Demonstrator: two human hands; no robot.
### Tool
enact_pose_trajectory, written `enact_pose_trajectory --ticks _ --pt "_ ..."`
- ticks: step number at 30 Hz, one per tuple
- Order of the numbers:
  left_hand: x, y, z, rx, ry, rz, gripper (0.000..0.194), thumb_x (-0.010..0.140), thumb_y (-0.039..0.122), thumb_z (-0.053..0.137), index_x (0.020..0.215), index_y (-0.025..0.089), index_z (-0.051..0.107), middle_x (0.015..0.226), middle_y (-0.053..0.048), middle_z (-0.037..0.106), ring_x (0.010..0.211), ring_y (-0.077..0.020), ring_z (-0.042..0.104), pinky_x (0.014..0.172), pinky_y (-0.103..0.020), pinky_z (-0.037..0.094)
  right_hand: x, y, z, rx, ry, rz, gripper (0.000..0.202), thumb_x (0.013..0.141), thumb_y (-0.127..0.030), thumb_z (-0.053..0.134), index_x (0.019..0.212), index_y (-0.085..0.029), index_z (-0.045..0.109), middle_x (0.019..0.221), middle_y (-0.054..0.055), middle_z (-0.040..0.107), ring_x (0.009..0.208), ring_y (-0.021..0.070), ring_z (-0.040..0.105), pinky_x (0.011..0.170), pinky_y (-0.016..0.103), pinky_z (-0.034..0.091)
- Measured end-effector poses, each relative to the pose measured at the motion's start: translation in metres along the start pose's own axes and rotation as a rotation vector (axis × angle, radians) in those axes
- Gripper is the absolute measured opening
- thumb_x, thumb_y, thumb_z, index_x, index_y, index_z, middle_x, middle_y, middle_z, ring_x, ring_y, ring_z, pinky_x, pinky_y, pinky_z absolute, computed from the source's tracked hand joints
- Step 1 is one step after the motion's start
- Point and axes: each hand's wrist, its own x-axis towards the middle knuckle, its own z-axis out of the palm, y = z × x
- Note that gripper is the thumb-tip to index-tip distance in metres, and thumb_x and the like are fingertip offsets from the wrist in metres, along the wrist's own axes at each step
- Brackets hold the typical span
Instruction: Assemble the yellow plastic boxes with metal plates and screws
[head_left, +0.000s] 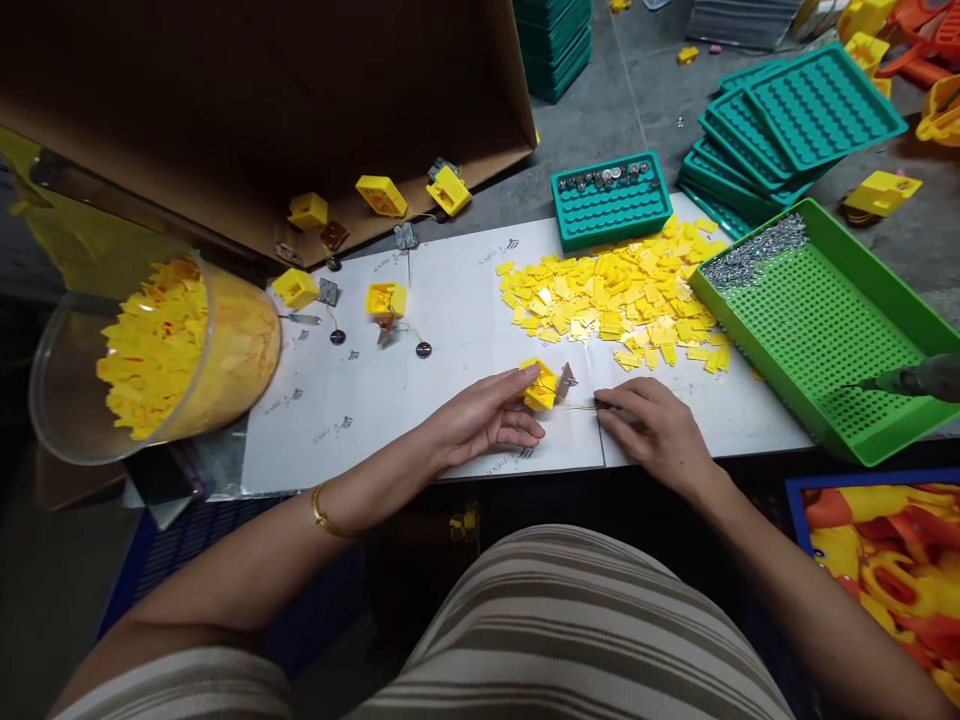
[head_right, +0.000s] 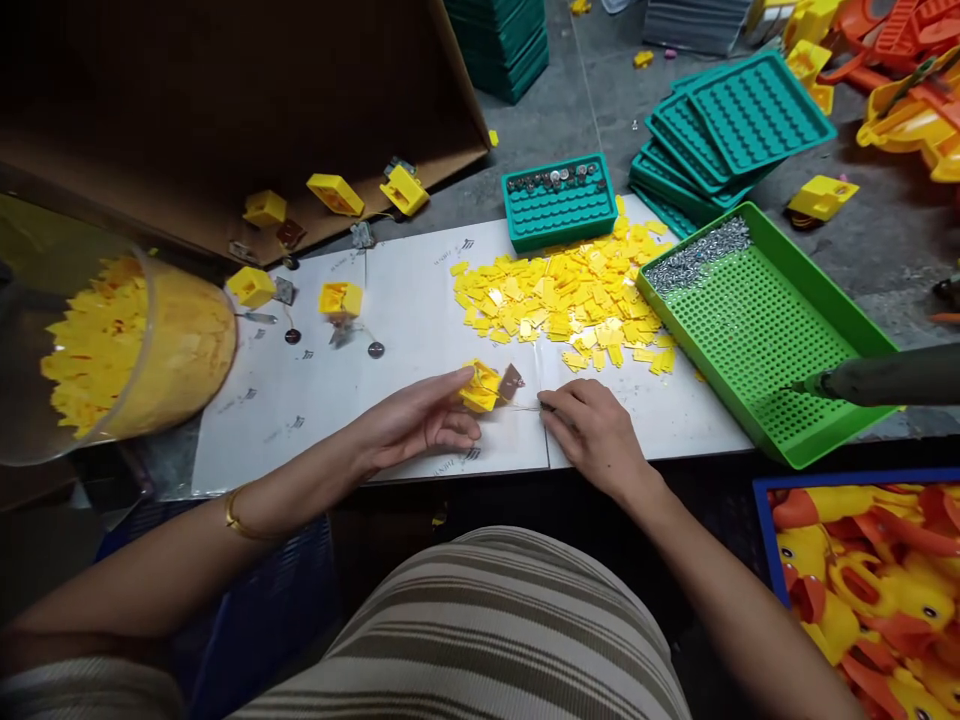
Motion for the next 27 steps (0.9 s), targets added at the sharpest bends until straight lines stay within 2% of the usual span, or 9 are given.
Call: enact_pose_trajectory --ticks 6,10,12,14,18,21,25,27 --pt "0.004 0.0 -0.002 -0.029 -0.02 -0.017 0.038 0.085 0.046 0.058 0.103 0.013 0.06 0.083 -0.006 0.066 0.05 -0.0104 0.061 0.049 -0.026 0.057 0.01 -0.002 -0.008 -0.206 -0.245 0.031 0.025 0.093 -0.027 0.048 0.106 -0.019 0.067 0.095 0.009 0.064 0.083 0.021 0.062 0.07 0.032 0.051" --pt "0.006 -0.001 -0.004 -0.048 -0.086 -0.086 0.049 0.088 0.056 0.045 0.098 0.01 0.059 0.064 -0.004 0.06 0.044 -0.0123 0.059 0.045 -0.027 0.055 0.013 0.001 -0.016 -0.228 -0.329 -0.053 0.027 0.094 -0.025 0.045 0.108 -0.017 0.066 0.094 0.009 0.064 0.082 0.0196 0.062 0.07 0.031 0.05" --pt "0.006 -0.001 -0.005 -0.048 -0.111 -0.126 0.053 0.089 0.057 0.039 0.094 0.008 0.059 0.058 -0.004 0.058 0.045 -0.0145 0.06 0.045 -0.027 0.056 0.013 0.003 -0.016 -0.202 -0.298 -0.049 0.026 0.093 -0.027 0.048 0.105 -0.017 0.068 0.093 0.009 0.065 0.082 0.0203 0.062 0.068 0.031 0.05" --pt "0.007 -0.002 -0.004 -0.069 -0.137 -0.149 0.051 0.091 0.054 0.037 0.097 0.008 0.059 0.06 -0.006 0.06 0.05 -0.0176 0.064 0.045 -0.027 0.056 0.012 0.002 -0.015 -0.076 -0.228 0.013 0.023 0.09 -0.029 0.054 0.101 -0.017 0.07 0.091 0.009 0.067 0.081 0.0198 0.063 0.069 0.032 0.05" --pt "0.013 -0.008 0.001 -0.133 -0.279 -0.182 0.038 0.092 0.043 0.041 0.105 0.011 0.055 0.076 -0.01 0.067 0.06 -0.0225 0.07 0.04 -0.024 0.052 0.013 -0.008 -0.011 0.45 -0.028 0.317 0.021 0.079 -0.033 0.07 0.094 -0.018 0.072 0.087 0.006 0.071 0.078 0.0176 0.067 0.07 0.03 0.054" --pt "0.019 -0.014 0.008 -0.165 -0.342 -0.16 0.035 0.092 0.039 0.043 0.111 0.013 0.054 0.077 -0.008 0.068 0.053 -0.0169 0.067 0.034 -0.017 0.045 0.012 -0.021 -0.005 0.766 -0.012 0.502 0.024 0.072 -0.033 0.075 0.092 -0.019 0.073 0.085 0.004 0.073 0.075 0.0167 0.069 0.07 0.029 0.058" --pt "0.019 -0.017 0.016 -0.228 -0.43 -0.058 0.038 0.091 0.034 0.044 0.119 0.011 0.055 0.085 -0.01 0.068 0.063 -0.0171 0.067 0.04 -0.02 0.05 0.009 -0.03 0.004 0.817 0.059 0.529 0.023 0.069 -0.028 0.077 0.089 -0.019 0.073 0.091 0.004 0.074 0.081 0.0167 0.07 0.075 0.029 0.059" --pt "0.017 -0.017 0.018 -0.225 -0.446 -0.015 0.035 0.086 0.026 0.05 0.115 0.009 0.057 0.09 -0.013 0.068 0.068 -0.0168 0.066 0.044 -0.02 0.052 0.009 -0.029 0.006 0.847 0.093 0.57 0.023 0.067 -0.027 0.078 0.088 -0.019 0.073 0.089 0.004 0.074 0.078 0.0161 0.07 0.073 0.028 0.06"
